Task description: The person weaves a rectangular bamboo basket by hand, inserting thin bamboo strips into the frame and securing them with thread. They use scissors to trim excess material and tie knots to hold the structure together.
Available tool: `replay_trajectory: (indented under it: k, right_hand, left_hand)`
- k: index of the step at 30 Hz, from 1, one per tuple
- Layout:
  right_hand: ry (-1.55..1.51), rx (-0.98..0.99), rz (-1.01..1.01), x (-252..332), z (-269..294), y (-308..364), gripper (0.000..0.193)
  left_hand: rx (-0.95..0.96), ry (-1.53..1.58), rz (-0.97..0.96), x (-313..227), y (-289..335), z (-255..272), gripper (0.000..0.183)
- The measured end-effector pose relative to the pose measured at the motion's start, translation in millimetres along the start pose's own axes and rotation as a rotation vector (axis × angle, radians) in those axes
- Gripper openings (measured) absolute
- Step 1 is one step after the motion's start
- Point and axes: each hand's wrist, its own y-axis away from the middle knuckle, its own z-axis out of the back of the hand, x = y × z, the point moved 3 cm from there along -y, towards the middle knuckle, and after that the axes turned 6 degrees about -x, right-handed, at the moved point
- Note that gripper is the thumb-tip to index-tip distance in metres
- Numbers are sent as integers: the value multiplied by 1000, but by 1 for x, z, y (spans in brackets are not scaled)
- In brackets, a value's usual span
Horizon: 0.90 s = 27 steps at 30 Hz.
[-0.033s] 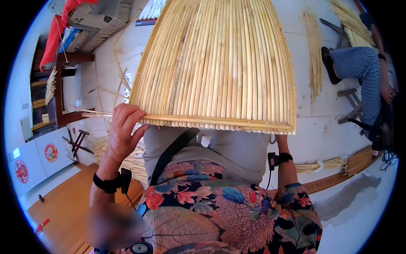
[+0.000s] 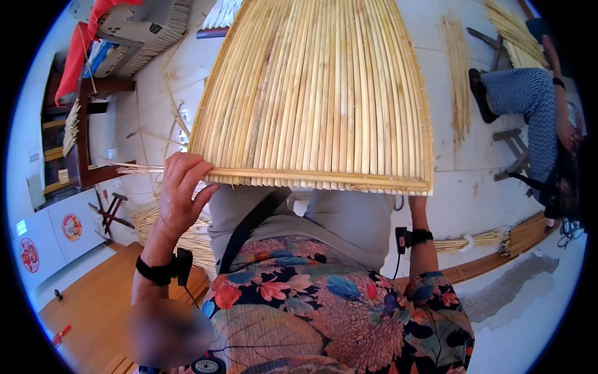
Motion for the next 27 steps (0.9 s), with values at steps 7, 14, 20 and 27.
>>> replay_trajectory:
  k: [7,14,20,27]
  right_hand:
    - [-141,-393,718,331,208,19,26]
    - [185,204,970,420,121,32,39]
    - [204,251,942,423,117,30,34]
    - [127,265,947,410,107,25,31]
  left_hand:
    - [-115,28,-26,5,3,-9,42]
    - [-223,106,-41,11,9,-15,40]
    - [-296,140,24,26,23,-13,48]
    - [-394,82,182,58,61,-3,50]
